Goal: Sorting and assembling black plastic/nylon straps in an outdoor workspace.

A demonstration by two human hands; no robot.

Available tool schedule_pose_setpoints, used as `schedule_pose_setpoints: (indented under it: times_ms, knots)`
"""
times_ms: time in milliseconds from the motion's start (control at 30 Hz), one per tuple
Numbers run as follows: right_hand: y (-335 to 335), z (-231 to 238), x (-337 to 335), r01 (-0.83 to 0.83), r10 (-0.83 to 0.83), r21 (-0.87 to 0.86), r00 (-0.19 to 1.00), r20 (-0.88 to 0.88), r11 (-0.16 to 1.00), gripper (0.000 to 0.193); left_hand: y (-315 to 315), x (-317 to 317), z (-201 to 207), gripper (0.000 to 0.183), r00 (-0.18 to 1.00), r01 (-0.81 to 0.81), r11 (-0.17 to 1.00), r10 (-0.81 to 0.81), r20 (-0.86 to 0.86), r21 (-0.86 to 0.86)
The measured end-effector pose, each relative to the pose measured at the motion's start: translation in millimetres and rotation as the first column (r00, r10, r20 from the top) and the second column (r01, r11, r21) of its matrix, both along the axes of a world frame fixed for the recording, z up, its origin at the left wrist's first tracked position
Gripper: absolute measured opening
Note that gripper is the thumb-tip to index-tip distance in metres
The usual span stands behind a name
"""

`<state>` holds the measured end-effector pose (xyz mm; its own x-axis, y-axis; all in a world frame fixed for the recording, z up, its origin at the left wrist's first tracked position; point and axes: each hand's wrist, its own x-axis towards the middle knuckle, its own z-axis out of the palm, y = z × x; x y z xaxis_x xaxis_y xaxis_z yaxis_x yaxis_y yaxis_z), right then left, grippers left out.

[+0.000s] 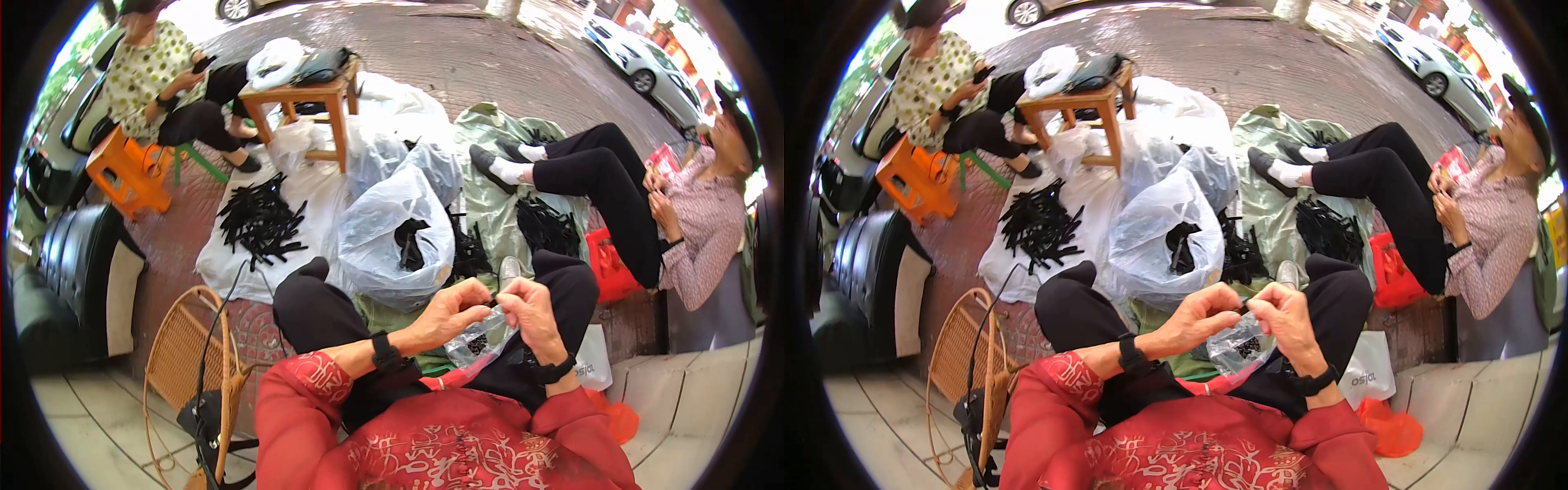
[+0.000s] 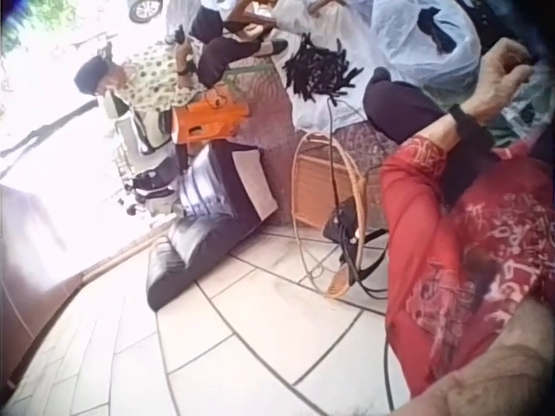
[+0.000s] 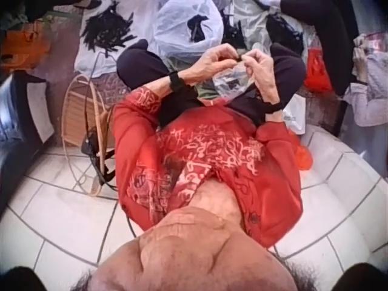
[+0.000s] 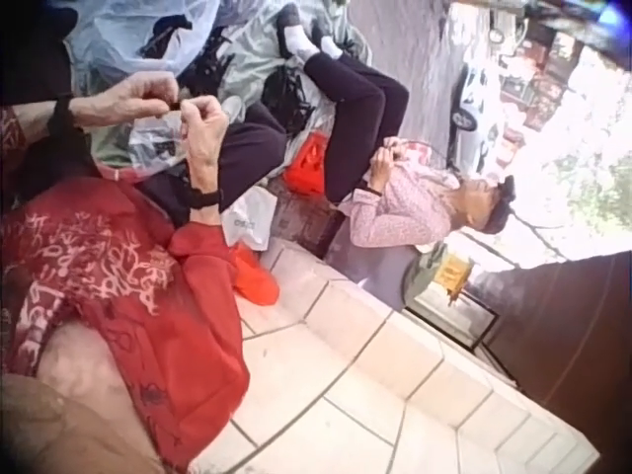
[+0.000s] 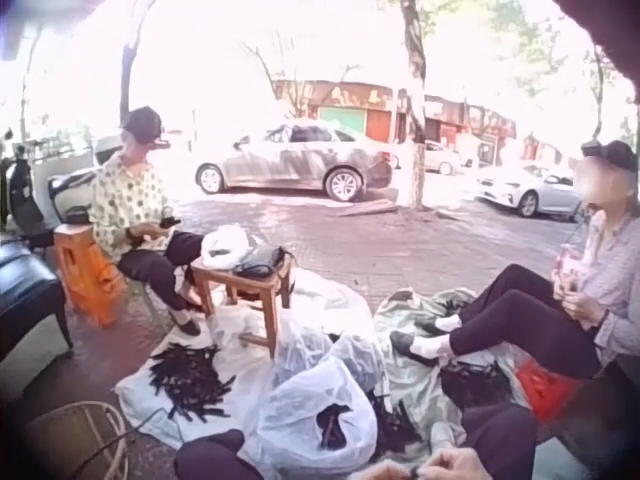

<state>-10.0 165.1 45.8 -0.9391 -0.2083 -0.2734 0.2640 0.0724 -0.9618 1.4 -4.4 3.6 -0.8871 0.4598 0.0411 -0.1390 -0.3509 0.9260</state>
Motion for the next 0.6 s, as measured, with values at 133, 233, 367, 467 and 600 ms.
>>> schedule_pose_setpoints:
  times_ms: [133,233,367,467,600]
  knots:
    - [2,2,-2,-0.076,0.075,-0.025,0.997,-0.010,0.997,0.009,-10,-8,1,0.009,0.955,0.162,0.968,-0.203,0.218,0.192]
    - [2,-5,-2,-0.059,0.060,-0.059,0.998,0.010,0.997,0.010,-13,-9,-2,0.008,0.972,0.163,0.977,-0.183,0.148,0.137]
    - [-4,-9,0,-0.078,0.082,-0.101,0.996,0.041,0.992,0.012,-16,-10,-7,0.008,0.961,0.216,0.975,-0.221,0.166,0.048]
    - [-2,-19,0,-0.077,0.083,-0.097,0.994,0.067,0.992,0.011,-7,-7,-14,0.010,0.978,0.139,0.984,-0.154,0.138,0.111]
    - [0,-30,9,0.040,-0.008,-0.170,0.983,0.185,0.985,0.018,-3,-5,-11,0.009,0.983,0.089,0.996,-0.083,0.163,-0.026]
